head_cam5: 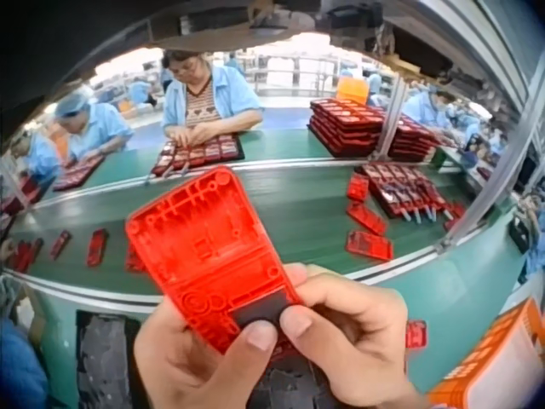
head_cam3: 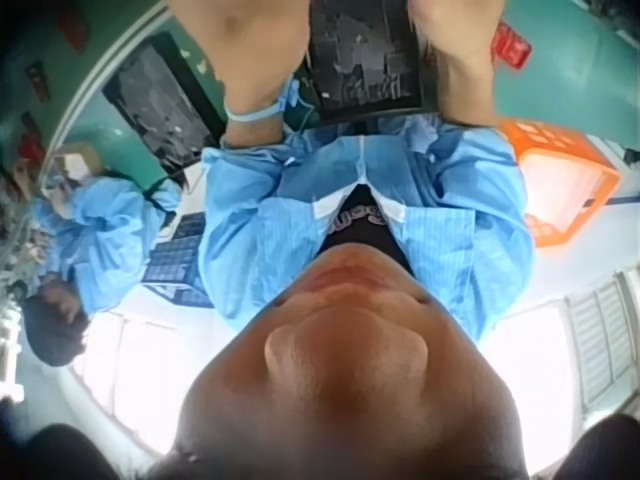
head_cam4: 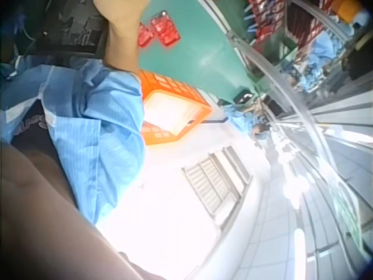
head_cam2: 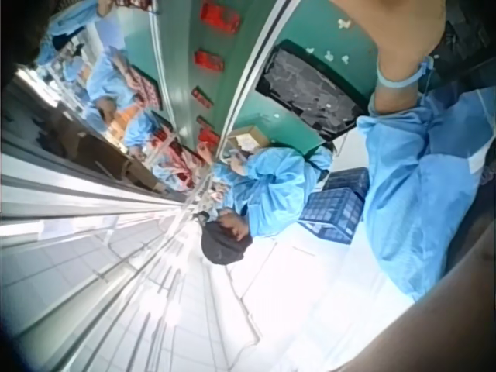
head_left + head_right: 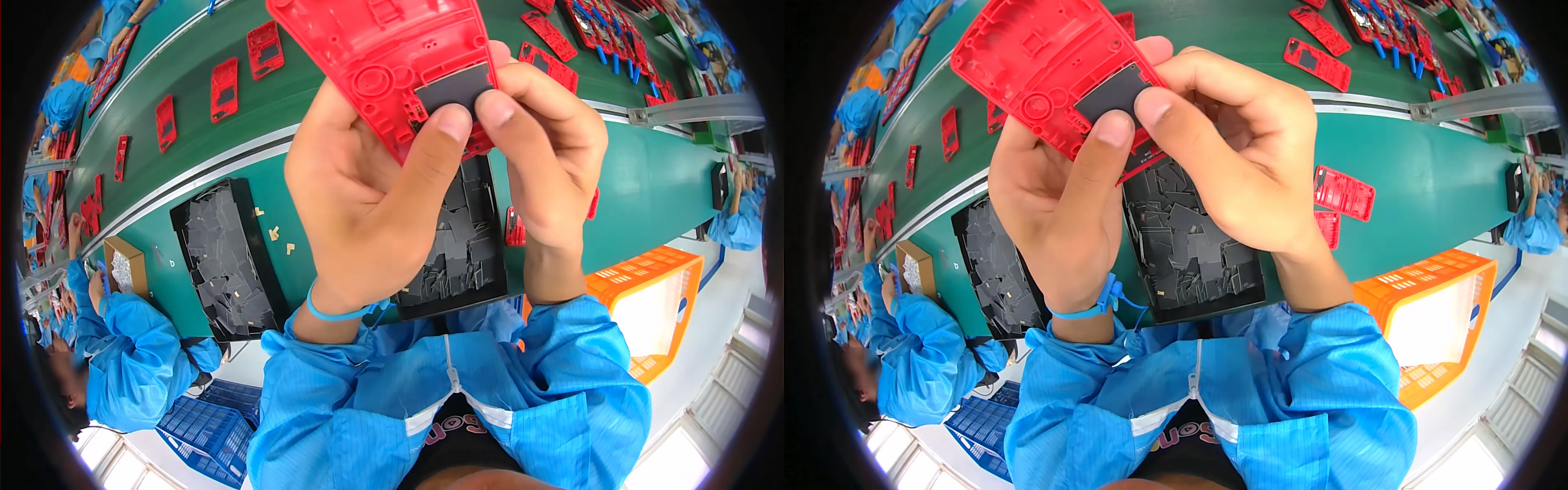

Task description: The person takes phone cases from a conveyor belt, attaches rectangular pads from a tray onto each case by hand, and places the assembled cases back onto the conveyor belt.

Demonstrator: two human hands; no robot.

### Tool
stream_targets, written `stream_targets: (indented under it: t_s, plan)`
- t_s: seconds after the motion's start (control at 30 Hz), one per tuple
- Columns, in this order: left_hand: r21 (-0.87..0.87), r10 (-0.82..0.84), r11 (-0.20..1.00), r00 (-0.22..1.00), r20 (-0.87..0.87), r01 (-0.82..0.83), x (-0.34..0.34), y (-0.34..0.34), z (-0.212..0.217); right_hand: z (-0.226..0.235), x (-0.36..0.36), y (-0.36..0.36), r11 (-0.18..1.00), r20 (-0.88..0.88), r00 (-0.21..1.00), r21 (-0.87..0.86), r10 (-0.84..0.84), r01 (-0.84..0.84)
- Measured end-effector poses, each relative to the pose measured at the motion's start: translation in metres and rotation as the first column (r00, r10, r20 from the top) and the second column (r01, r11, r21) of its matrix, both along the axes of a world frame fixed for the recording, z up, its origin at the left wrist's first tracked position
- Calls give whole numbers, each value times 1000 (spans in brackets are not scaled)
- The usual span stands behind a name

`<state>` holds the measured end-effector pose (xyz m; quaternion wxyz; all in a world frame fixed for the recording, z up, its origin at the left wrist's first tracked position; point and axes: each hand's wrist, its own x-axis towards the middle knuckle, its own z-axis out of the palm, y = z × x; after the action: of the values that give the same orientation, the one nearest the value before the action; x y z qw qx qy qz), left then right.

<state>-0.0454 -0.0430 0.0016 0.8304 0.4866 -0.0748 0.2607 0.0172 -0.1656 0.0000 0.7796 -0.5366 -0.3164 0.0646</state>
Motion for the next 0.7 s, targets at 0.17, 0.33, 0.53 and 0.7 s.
stream_targets:
  t_s: [0.17, 0.33, 0.53, 0.7]
  plan:
    - [55, -35, 998, 999, -9, 35, -3, 6, -1, -4, -2, -1, 997, 20, 998, 47, -58, 57]
    - [28, -71, 997, 997, -15, 71, -6, 7, 1, -3, -1, -4, 991, -61, 998, 130, 34, -26]
    - [-108, -127, 987, 991, -41, 122, -10, 3, 12, 4, -10, -1, 999, -57, 998, 36, 8, -6]
    - [153, 49, 988, 990, -130, -29, -8, 16, 1, 1, 3, -12, 991, 238, 971, -133, 16, 16]
